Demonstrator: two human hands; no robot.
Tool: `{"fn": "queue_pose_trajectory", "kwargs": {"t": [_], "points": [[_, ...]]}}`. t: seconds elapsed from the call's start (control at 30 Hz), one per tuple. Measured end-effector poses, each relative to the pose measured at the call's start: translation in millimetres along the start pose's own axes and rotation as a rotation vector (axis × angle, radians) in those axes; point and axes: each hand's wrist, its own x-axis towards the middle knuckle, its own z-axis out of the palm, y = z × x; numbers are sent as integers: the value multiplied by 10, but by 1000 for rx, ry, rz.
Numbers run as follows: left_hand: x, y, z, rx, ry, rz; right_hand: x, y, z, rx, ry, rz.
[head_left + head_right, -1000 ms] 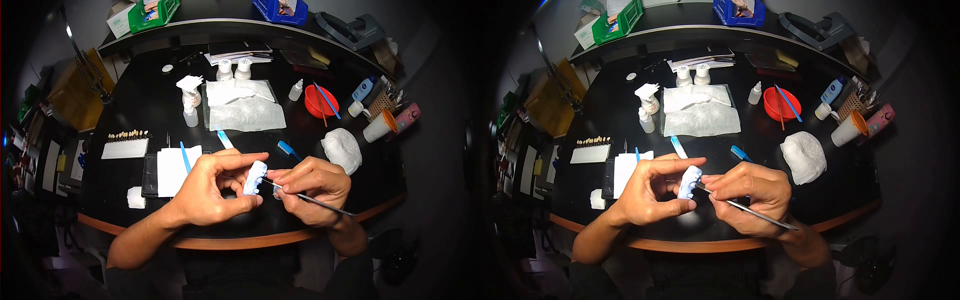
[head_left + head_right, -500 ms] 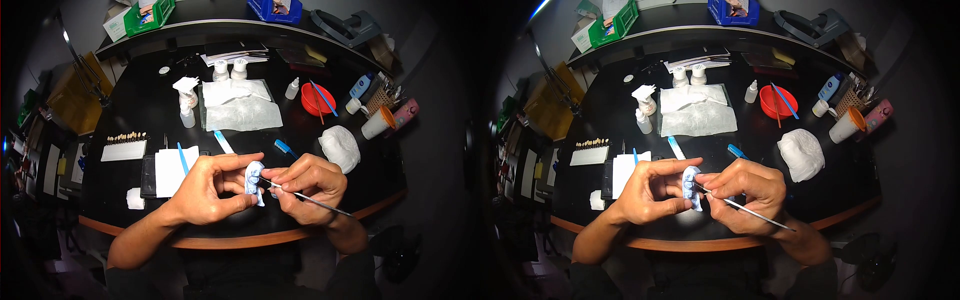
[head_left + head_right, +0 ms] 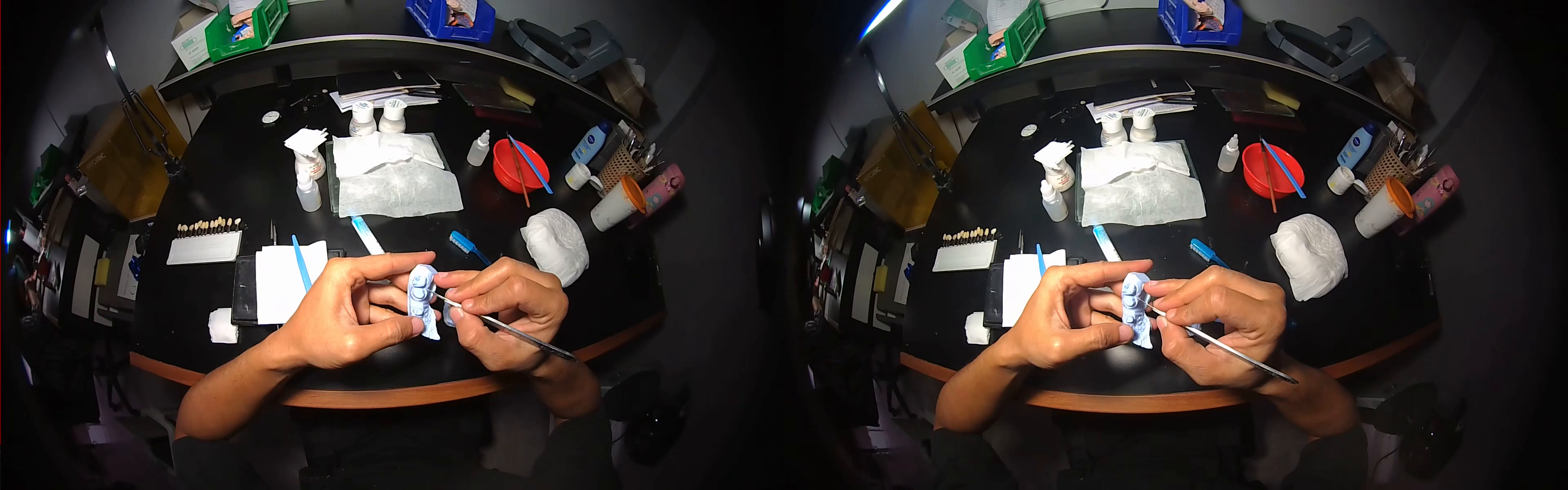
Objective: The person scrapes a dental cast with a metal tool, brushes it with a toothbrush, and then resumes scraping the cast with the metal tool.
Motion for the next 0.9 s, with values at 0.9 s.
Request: {"fn": "queue_pose_trajectory", "kwargs": {"t": [0.9], "points": [[2, -45, 9, 57, 16, 57, 18, 28, -25, 176, -41, 128]]}}
